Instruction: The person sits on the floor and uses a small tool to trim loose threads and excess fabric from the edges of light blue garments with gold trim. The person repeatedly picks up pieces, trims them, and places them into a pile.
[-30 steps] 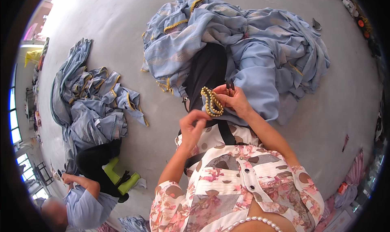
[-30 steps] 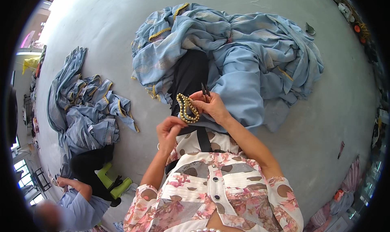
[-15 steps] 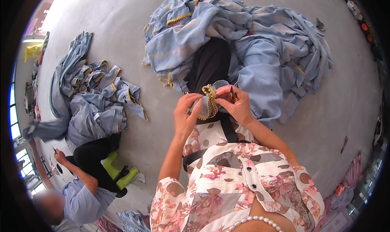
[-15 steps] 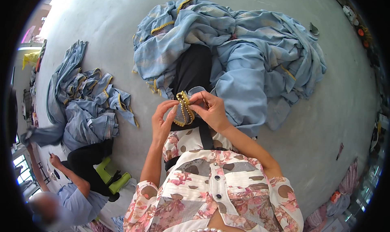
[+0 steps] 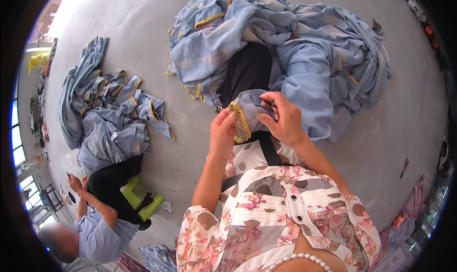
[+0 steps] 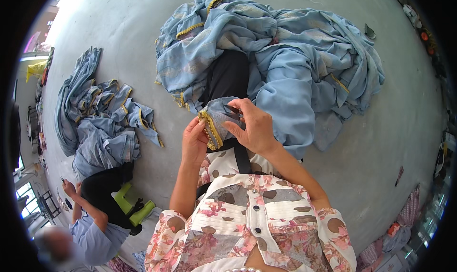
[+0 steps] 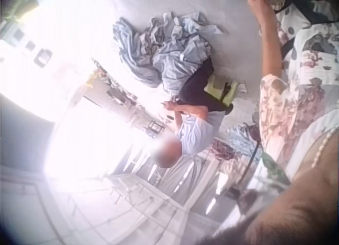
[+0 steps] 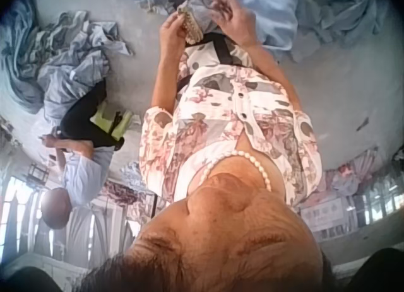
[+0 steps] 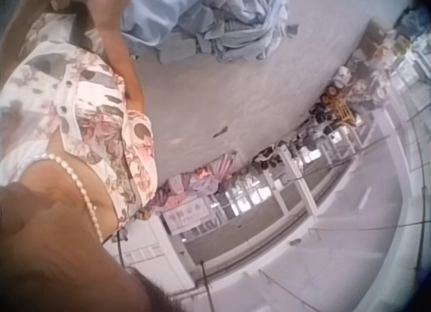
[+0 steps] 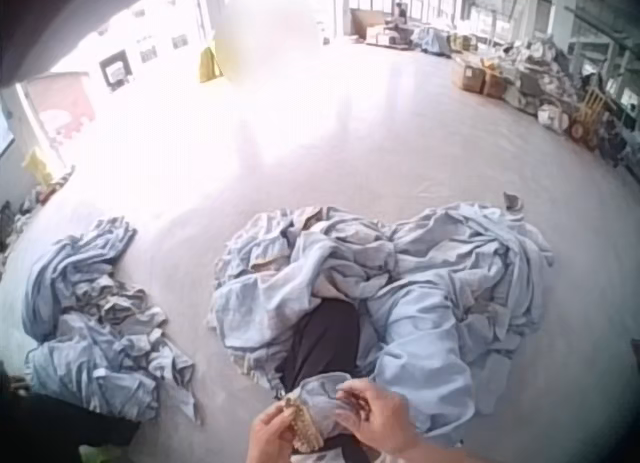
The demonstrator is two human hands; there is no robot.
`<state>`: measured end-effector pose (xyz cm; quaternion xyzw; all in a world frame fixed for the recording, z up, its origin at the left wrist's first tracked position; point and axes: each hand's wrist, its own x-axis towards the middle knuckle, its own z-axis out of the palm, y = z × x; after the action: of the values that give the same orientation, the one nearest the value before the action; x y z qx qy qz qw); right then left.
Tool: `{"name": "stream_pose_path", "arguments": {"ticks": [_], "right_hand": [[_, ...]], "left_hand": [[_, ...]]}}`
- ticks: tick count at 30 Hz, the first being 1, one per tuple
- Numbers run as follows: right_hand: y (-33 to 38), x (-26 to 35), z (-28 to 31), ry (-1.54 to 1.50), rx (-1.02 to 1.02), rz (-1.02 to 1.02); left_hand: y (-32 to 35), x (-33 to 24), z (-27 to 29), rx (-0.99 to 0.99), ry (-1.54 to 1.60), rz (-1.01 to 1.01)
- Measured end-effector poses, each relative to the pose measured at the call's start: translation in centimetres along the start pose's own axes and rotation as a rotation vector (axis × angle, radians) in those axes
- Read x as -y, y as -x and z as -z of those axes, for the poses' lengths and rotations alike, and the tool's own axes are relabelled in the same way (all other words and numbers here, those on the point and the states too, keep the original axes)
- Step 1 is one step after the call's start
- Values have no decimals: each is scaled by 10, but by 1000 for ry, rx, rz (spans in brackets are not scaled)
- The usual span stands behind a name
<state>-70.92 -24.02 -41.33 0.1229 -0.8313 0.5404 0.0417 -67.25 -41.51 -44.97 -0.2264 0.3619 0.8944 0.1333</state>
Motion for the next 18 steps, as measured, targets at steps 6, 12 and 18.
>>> {"name": "stream_pose_path", "arguments": {"ticks": [6,12,18], "right_hand": [[-13,13,1,37,133,-127],[-14,1,-12,-56,81,-82],[-6,-5,-7,-576,114,-415]], "left_hand": [[3,-1,-11,29,14,18],[5,2,-21,29,-105,-7],[1,2,-26,-1,29,47]]}}
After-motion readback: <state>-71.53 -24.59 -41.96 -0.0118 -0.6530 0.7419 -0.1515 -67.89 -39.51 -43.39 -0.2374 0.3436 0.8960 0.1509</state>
